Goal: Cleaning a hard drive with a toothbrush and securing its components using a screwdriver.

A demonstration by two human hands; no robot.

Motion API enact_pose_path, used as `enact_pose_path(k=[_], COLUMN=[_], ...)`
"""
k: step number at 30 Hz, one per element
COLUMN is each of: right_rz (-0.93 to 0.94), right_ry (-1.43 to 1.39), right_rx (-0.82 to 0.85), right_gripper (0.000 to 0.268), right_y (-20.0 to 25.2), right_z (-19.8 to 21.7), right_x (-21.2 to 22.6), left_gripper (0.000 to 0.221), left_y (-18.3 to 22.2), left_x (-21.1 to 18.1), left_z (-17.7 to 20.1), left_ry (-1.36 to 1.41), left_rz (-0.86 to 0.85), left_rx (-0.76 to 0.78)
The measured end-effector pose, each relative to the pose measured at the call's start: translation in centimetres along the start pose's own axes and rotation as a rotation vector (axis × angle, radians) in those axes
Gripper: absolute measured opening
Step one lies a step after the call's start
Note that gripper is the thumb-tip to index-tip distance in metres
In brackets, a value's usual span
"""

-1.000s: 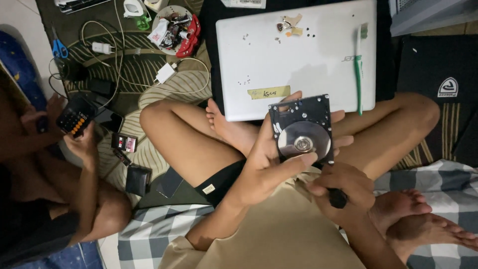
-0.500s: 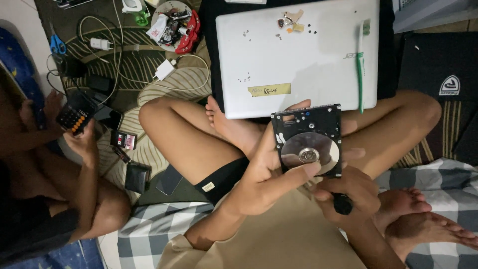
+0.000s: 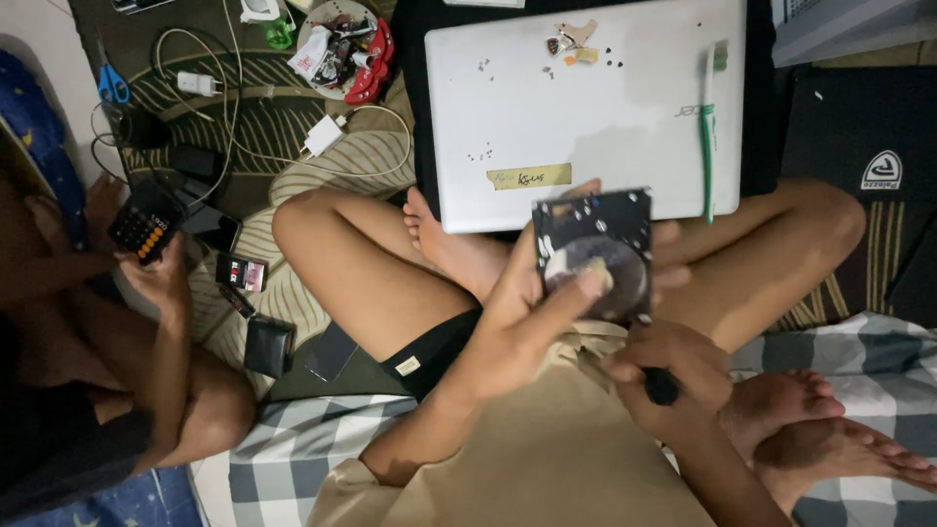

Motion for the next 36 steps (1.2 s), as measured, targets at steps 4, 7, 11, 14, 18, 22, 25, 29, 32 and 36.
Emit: enact_pose_path(k=[4,7,11,14,18,22,25,29,32,36], right_rz=[-0.201,-0.574,-0.75,-0.822,-0.721,-0.755,-0.794,-0.624,-0.483,-0.52], right_ry=[0.016,-0.252,-0.563,-0.61,-0.509,-0.461,-0.614,-0.444,-0.131,0.143], right_rx=[0.069,0.102,0.083,0.034,0.036,0.083,0.062,0.077,0.192,0.534], right_gripper=[0.013,0.042,0.041,0.041,0.046,0.049,0.041,0.042,0.043,0.048], right_y=[2.1,3.7,4.7,5.6,5.4,5.6,6.0,4.3,2.8,4.4], right_z=[-1.4,-3.6,-4.6,-4.5,-3.4,-3.1,-3.3,-2.2,-1.3,-1.2], right_x=[-4.1,-7.6,-9.4,-10.4,-10.9,-11.3,-11.6,-10.0,-8.7,-9.4], left_gripper=[0.041,0.033,0.038,0.048,0.05,0.05,0.049,0.047,0.036,0.029], left_y=[-2.2,-4.4,-7.2,-8.6,-9.7,-10.2,-10.1,-8.8,-6.5,-2.4], left_x=[2.2,3.3,3.5,4.0,3.9,4.3,4.4,3.4,1.6,3.0], left_z=[4.4,7.5,7.8,7.5,7.1,7.5,7.6,6.7,4.6,2.0], left_ry=[-0.27,-0.546,-1.047,-1.219,-1.577,-1.658,-1.646,-1.513,-1.278,-1.324], left_rz=[-0.053,-0.111,-0.221,-0.256,-0.386,-0.382,-0.386,-0.38,-0.318,-0.035], left_rx=[-0.165,-0.262,-0.182,-0.181,-0.289,-0.298,-0.305,-0.322,-0.235,0.23])
Point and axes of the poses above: each hand's wrist, its own y-axis away from the middle knuckle, its own z-axis out of the back of the hand, x = y × z, the point moved 7 cm from there along -y, towards the middle knuckle, and after that the axes turned 2 degrees about z, right-handed, at the moved point
